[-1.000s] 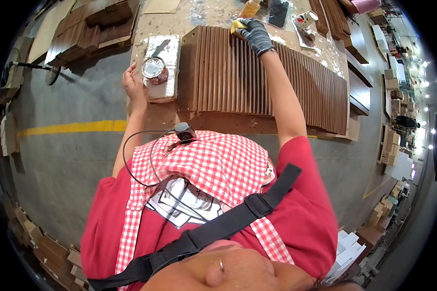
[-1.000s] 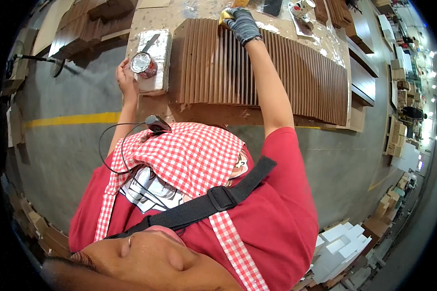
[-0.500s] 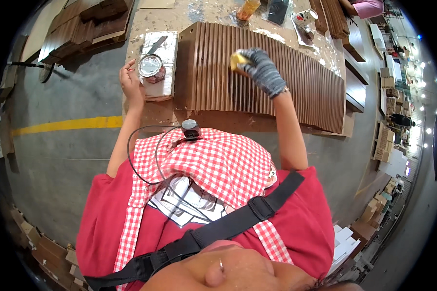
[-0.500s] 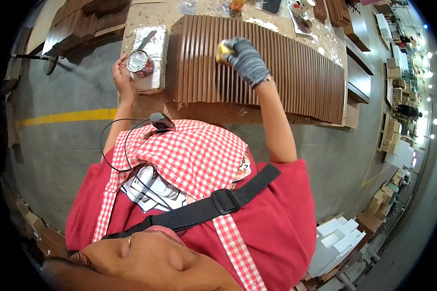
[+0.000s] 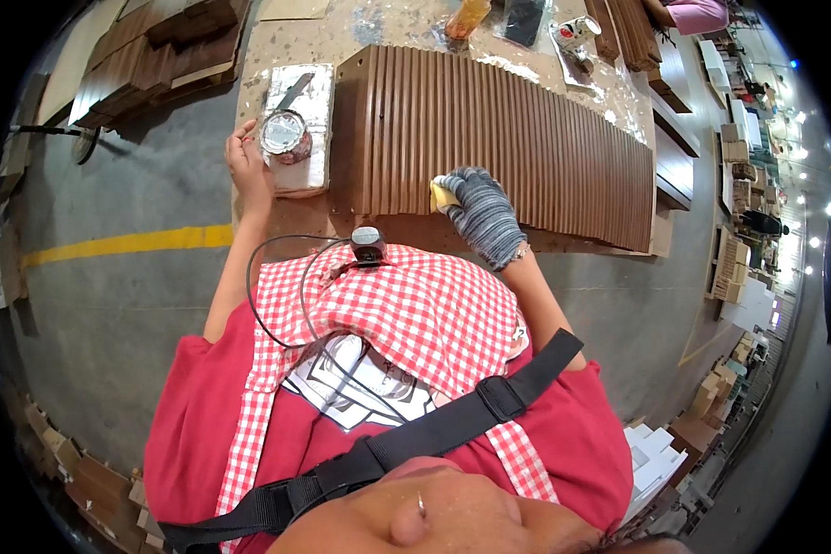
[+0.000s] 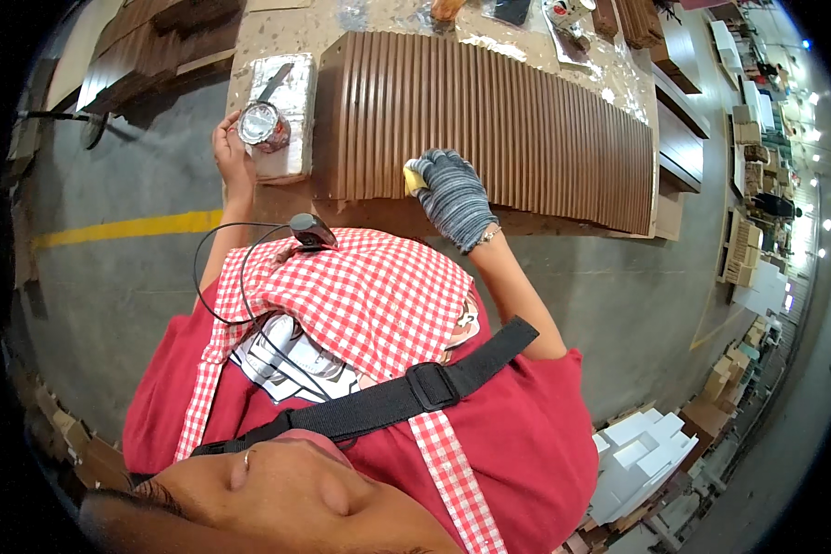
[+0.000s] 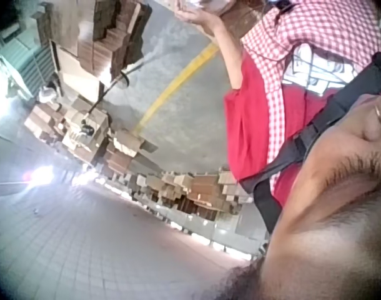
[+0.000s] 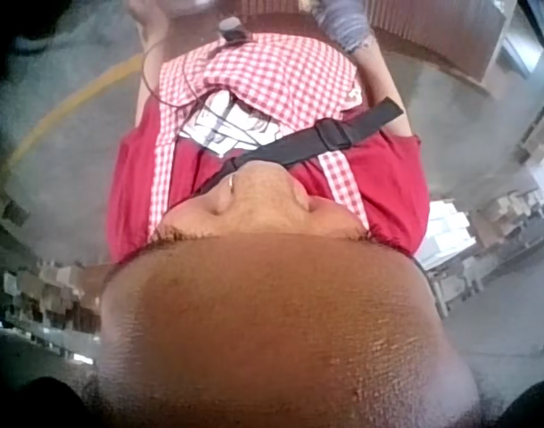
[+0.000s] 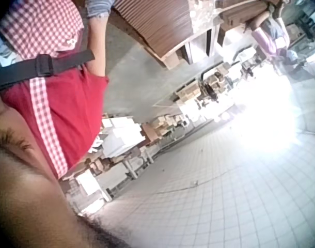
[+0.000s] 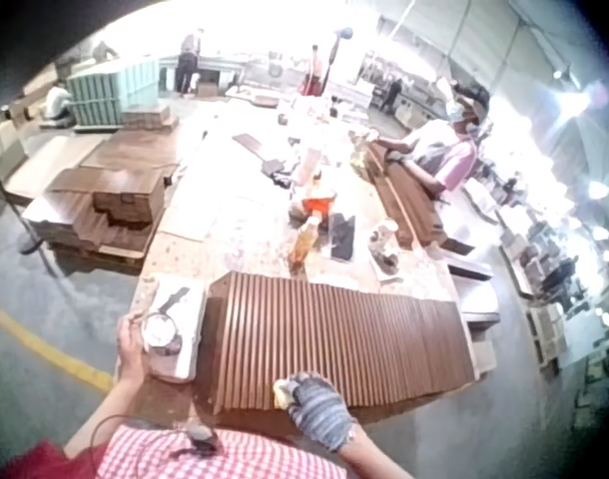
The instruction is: The person wipes a slatted wood panel with a yellow sponge and a cloth, moving the sponge back and forth along the grooves and wiping the edges of the panel by hand.
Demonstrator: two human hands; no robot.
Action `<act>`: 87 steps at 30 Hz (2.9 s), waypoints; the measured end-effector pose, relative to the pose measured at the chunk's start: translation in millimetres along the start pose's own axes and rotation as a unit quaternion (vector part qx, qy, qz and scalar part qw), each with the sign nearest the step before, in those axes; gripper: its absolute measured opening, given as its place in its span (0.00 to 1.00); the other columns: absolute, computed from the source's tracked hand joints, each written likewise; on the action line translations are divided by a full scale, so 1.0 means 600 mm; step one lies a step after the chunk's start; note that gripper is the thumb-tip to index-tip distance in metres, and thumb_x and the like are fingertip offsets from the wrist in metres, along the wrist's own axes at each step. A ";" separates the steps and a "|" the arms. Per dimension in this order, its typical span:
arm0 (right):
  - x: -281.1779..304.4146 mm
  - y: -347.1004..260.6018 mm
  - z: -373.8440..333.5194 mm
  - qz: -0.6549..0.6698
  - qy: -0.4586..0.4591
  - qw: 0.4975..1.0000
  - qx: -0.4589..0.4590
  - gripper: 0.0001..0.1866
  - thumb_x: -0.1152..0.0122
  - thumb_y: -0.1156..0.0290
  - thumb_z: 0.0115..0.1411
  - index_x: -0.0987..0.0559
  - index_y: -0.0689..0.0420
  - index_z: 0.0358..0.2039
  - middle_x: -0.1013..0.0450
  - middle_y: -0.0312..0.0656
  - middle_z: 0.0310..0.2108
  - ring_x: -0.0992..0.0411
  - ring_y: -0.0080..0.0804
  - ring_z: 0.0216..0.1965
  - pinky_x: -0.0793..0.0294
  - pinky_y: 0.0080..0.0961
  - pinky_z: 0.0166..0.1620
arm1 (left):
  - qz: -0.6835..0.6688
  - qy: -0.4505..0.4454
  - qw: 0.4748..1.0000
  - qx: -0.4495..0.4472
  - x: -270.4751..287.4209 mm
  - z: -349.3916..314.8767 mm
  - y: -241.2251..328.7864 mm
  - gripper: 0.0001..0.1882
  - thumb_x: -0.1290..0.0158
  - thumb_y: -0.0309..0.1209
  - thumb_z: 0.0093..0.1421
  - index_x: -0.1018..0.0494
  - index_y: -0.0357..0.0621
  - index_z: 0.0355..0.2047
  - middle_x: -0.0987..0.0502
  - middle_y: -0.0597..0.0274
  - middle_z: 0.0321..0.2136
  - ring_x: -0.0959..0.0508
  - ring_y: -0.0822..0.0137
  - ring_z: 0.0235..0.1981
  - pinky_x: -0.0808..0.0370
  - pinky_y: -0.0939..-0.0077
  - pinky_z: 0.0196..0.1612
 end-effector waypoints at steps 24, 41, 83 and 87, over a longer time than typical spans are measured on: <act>0.084 0.168 0.361 0.099 0.273 0.953 0.087 0.19 0.31 0.64 0.51 0.20 0.57 0.43 0.23 0.48 0.38 0.24 0.41 0.40 0.27 0.32 0.48 | 0.092 0.008 0.995 -0.029 -0.024 -0.017 0.041 0.14 0.59 0.27 0.61 0.24 0.41 0.41 0.25 0.56 0.41 0.30 0.58 0.46 0.35 0.67 0.51; -0.047 -0.017 -0.072 0.029 -0.065 0.997 -0.029 0.21 0.34 0.66 0.52 0.22 0.50 0.48 0.28 0.41 0.46 0.31 0.38 0.50 0.35 0.33 0.59 | 0.004 -0.032 0.999 0.014 0.003 0.007 -0.021 0.16 0.61 0.29 0.62 0.26 0.35 0.41 0.27 0.52 0.42 0.30 0.57 0.45 0.36 0.66 0.52; -0.145 0.110 0.012 0.821 0.174 0.523 -0.150 0.25 0.33 0.61 0.55 0.27 0.60 0.49 0.27 0.40 0.45 0.27 0.33 0.45 0.25 0.26 0.51 | 0.496 0.030 0.861 0.109 0.216 0.146 -0.202 0.23 0.42 0.40 0.48 0.26 0.46 0.45 0.27 0.55 0.47 0.31 0.53 0.51 0.37 0.60 0.55; -0.156 0.092 0.019 0.948 0.104 0.289 -0.080 0.21 0.34 0.68 0.56 0.28 0.60 0.49 0.28 0.43 0.46 0.29 0.38 0.49 0.27 0.35 0.57 | 0.423 0.045 0.904 -0.038 0.228 0.117 -0.113 0.21 0.42 0.37 0.48 0.26 0.46 0.44 0.26 0.55 0.45 0.31 0.53 0.50 0.36 0.62 0.53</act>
Point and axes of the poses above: each hand's wrist, its own z-axis towards the middle knuckle, its own x-axis out of the back of the hand, y = z × x, the point moved 3 cm from there along z, towards the middle knuckle
